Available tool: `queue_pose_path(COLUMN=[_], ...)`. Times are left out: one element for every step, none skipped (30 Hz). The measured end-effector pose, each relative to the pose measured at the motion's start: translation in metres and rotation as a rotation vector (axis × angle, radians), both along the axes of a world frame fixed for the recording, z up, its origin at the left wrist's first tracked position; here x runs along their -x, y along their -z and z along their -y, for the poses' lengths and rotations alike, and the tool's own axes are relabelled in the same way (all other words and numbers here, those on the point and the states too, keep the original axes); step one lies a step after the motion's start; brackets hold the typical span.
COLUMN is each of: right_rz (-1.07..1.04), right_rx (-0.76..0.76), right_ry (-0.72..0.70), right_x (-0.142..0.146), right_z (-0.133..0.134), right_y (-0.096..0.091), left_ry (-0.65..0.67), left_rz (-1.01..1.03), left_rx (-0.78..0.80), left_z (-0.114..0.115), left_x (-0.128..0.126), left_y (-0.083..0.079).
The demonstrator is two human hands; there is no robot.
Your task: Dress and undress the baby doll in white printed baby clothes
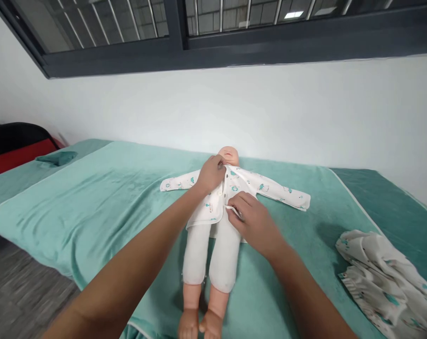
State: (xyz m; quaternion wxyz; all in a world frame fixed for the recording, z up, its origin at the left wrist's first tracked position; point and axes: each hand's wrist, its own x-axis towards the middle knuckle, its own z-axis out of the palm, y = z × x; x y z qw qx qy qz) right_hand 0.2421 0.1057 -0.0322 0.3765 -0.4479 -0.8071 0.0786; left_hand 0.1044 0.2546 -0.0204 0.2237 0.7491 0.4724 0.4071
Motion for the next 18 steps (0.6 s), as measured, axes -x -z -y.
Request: queue_pose_path(right_rz=[-0.067,-0.122,-0.151,-0.155,-0.143,-0.132,-0.135,-0.157,-0.192,-0.226,-0.249,-0.259,-0.254,-0.243,-0.231,-0.221,-0.215,-0.203], right_rx=[-0.011,-0.017,-0.021,-0.023,-0.024,-0.023,-0.024,-0.026,-0.032,-0.041,-0.044,-0.039,-0.021,0.009,0.047,0.092,0.142,0.192], right_ry=[-0.007,-0.021,-0.043,-0.072,-0.102,-0.125,-0.132,-0.119,-0.084,-0.036,0.016,0.072,0.127,0.184,0.247,0.310,0.371,0.422], right_x=[0.005,0.009,0.012,0.014,0.014,0.012,0.009,0.005,-0.001,-0.007,-0.013,-0.019,-0.024,-0.028,-0.031,-0.032,-0.032,-0.030], right_z=[0.000,0.001,0.001,0.001,0.002,0.002,0.004,0.006,0.009,0.014,0.020,0.028,0.036,0.044,0.051,0.057,0.061,0.063], right_y=[0.001,0.001,0.001,0.001,0.002,0.003,0.005,0.008,0.012,0.019,0.026,0.034,0.043,0.052,0.059,0.065,0.069,0.072], left_ry=[0.007,0.014,0.017,0.014,0.007,0.000,-0.004,-0.011,-0.025,-0.049,-0.091,-0.141,-0.169,-0.165,-0.143,-0.108,-0.058,-0.011], left_rz=[0.006,0.017,0.032,0.052,0.078,0.110,0.145,0.186,0.229,0.273,0.315,0.350,0.373,0.381,0.386,0.400,0.395,0.380], left_rx=[-0.007,-0.013,-0.016,-0.015,-0.009,0.003,0.022,0.041,0.061,0.082,0.106,0.135,0.174,0.224,0.276,0.318,0.340,0.348], left_z=[0.002,0.005,0.008,0.011,0.014,0.018,0.024,0.030,0.039,0.048,0.059,0.072,0.085,0.098,0.111,0.123,0.134,0.142], left_x=[0.001,0.003,0.004,0.006,0.009,0.013,0.017,0.023,0.030,0.038,0.047,0.056,0.065,0.074,0.083,0.090,0.096,0.100], left_y=[0.001,0.001,0.002,0.003,0.004,0.006,0.010,0.015,0.021,0.028,0.037,0.046,0.055,0.064,0.071,0.077,0.081,0.083])
